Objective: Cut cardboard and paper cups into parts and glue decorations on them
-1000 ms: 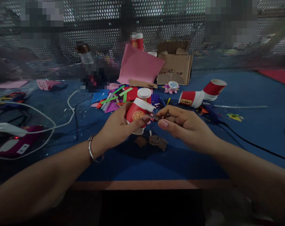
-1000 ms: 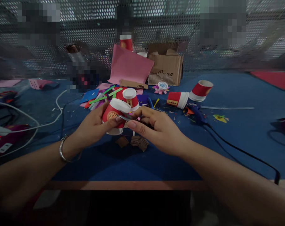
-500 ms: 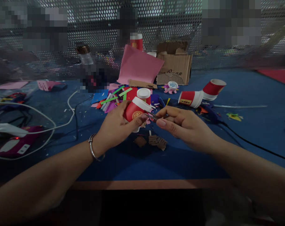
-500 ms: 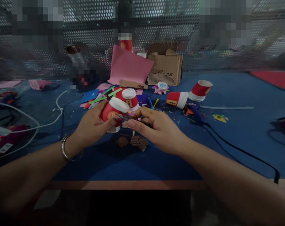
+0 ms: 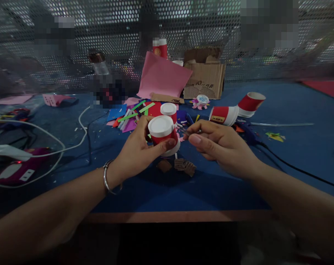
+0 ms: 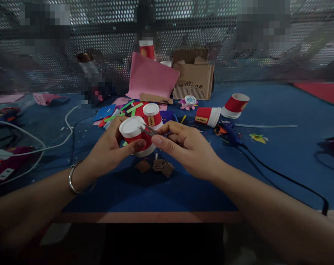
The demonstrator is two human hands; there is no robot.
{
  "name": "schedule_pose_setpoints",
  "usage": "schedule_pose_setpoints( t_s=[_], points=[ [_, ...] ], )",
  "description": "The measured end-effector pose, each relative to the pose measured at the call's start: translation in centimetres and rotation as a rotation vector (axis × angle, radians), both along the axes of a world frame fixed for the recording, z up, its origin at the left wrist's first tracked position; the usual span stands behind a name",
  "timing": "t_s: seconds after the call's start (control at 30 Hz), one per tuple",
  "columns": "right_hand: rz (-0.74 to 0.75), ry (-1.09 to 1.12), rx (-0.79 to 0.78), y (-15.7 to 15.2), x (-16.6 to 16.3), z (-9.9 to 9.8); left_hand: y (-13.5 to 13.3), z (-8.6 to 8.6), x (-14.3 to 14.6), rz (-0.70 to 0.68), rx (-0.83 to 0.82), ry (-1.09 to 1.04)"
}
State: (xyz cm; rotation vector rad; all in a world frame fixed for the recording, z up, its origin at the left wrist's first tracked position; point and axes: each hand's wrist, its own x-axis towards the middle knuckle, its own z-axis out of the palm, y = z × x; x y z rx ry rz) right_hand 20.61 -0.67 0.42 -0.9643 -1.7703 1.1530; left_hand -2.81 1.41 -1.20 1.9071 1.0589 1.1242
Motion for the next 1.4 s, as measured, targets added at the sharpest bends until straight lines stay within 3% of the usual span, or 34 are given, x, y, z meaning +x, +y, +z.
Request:
schedule_pose_setpoints(
  t_s=[0.23, 0.43, 0.5, 0.6, 0.8, 0.9, 1.07, 1.17, 1.27, 1.4],
  points=[
    [-0.237, 0.139, 0.029, 0.8, -0.2, -0.7, -1.1, -0.3, 1.0, -0.141, -0.063, -0.232],
    [-0.244, 0.197, -0.013, 0.7, -0.2, -0.6, -1.5, -0.8, 1.0, -0.105, 0.085, -0.227],
    [-0.221, 0.201, -0.019, 0.8, -0.1, -0.6, -1.7, -0.7, 1.0, -0.126, 0.056, -0.239],
    [-0.186, 0.219, 0.006, 0.8, 0.1, -0.7, -1.9, -0.3, 1.0, -0.232, -0.142, -0.339],
    [-0.186, 0.159, 0.032, 0.8, 0.4, -0.3, -1.1, 0.9, 0.8, -0.385, -0.705, -0.572],
    [-0.185, 0.086, 0.066, 0.9, 0.5, 0.0, -0.8, 1.1, 0.9, -0.398, -0.827, -0.572],
    [-0.311, -0.018, 0.261, 0.6, 0.4, 0.1, -0.9, 0.6, 1.4, -0.206, -0.606, -0.546],
    [-0.325, -0.018, 0.253, 0.0, 0.1, 0.0, -1.0, 0.0, 1.5, -0.117, -0.394, -0.47],
    [-0.218, -0.026, 0.203, -0.5, -0.2, -0.1, -1.2, -0.3, 1.5, -0.041, -0.261, -0.381],
    [-0.027, -0.03, 0.134, -0.8, -0.7, 0.0, -1.3, -0.1, 1.5, 0.0, -0.2, -0.327]
  ],
)
